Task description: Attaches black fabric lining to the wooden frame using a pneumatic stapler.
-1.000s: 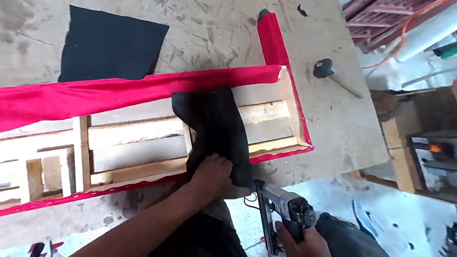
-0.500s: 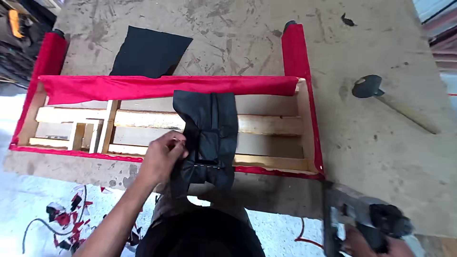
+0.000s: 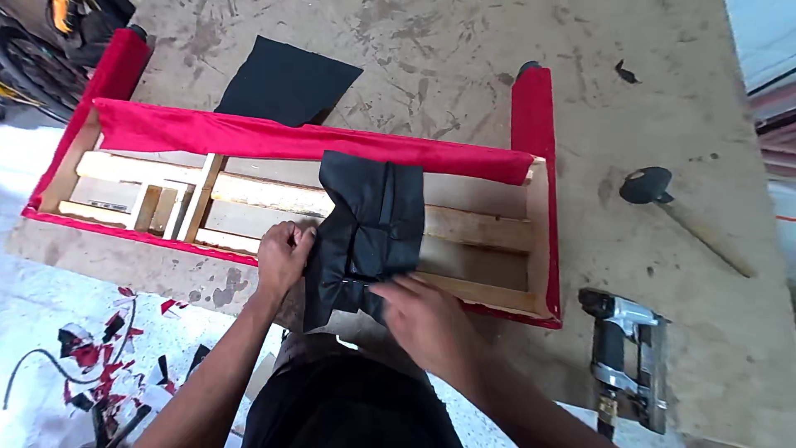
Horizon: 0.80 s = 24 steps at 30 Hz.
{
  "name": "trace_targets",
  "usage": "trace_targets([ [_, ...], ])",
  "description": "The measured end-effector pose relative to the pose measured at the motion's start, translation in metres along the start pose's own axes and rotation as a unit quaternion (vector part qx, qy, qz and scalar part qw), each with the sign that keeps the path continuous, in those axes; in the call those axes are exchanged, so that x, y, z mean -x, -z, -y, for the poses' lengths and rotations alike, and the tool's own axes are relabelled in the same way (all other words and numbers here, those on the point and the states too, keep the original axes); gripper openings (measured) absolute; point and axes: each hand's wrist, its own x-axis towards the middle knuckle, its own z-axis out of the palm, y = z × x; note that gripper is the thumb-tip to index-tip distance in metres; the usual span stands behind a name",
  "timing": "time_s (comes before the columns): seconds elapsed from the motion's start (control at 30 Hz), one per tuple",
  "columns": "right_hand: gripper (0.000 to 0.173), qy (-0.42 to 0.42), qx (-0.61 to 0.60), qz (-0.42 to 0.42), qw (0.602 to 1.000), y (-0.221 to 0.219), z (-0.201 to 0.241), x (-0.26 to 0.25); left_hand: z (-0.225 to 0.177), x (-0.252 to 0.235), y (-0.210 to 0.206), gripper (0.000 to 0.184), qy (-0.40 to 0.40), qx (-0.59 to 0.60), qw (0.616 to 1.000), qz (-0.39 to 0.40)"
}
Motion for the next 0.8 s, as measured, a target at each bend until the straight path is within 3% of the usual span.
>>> trace_targets([
  [0.17,0.022,0.084,0.179,0.154,0.968,-0.059,-0.024,-0.082,0.029,-0.023,-0.005,0.044,-0.032,0.119,0.992,0.015],
  [0.3,0.036,0.149,0.206,0.149,0.956,-0.049,-0.036,-0.085,0.033,-0.017,-0.007,0.048,-0.083,0.097,0.992,0.016],
  [0.47,0.031,0.168,0.231,0.192,0.939,-0.050,-0.036,-0.099,0.032,-0.019,-0.008,0.047,-0.095,0.069,0.993,0.008],
  [0.6,0.040,0.200,0.238,0.190,0.931,-0.037,-0.040,-0.098,0.030,-0.019,-0.008,0.045,-0.087,0.047,0.995,0.024],
  [0.8,0.036,0.255,0.168,0.187,0.934,-0.054,-0.059,-0.088,0.017,-0.006,0.000,0.027,-0.142,0.155,0.976,0.055],
])
